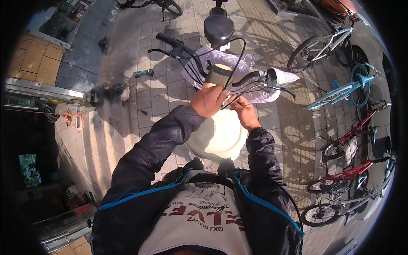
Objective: The person uses pliers to cut and strip a black cable, then attaches a metal connector to its end. They route the cable along the handlebar of a white scooter and secure it near the front wheel area.
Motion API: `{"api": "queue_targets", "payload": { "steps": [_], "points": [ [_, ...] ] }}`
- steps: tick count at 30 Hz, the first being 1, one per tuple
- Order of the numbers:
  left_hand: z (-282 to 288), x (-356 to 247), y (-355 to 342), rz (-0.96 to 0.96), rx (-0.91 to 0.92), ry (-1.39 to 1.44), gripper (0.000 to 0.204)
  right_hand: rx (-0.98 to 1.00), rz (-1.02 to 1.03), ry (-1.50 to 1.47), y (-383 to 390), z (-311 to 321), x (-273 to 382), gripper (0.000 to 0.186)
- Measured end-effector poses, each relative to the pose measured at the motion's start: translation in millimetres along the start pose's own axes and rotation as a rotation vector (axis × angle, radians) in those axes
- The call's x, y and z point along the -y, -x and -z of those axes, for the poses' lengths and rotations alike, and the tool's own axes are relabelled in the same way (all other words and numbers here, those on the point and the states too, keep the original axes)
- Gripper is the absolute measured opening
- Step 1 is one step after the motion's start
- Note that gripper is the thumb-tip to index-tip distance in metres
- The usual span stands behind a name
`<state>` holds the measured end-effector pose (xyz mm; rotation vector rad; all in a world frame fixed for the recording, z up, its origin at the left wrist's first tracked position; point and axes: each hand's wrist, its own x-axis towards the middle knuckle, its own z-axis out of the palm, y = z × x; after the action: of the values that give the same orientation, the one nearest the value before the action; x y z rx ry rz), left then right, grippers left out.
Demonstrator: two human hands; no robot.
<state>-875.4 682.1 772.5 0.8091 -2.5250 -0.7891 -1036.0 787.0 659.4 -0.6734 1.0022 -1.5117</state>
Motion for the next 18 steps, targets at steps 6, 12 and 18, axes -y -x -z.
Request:
{"api": "queue_targets", "payload": {
  "steps": [6, 12, 18],
  "points": [
    [-56.6, -22.3, -32.5, 0.119, -0.112, 0.008, 0.032, -0.1, 0.016, 0.238, -5.4, 40.8, 10.1, 0.023],
    [-72.8, -45.2, -26.5, 0.434, -0.035, 0.448, 0.031, 0.131, -0.102, 0.346, -0.7, 61.8, -22.7, 0.024],
    [-88.4, -35.8, -1.5, 0.317, -0.028, 0.649, 0.035, -0.1, 0.011, 1.348, 16.6, 76.7, -9.2, 0.036]
  ]
}}
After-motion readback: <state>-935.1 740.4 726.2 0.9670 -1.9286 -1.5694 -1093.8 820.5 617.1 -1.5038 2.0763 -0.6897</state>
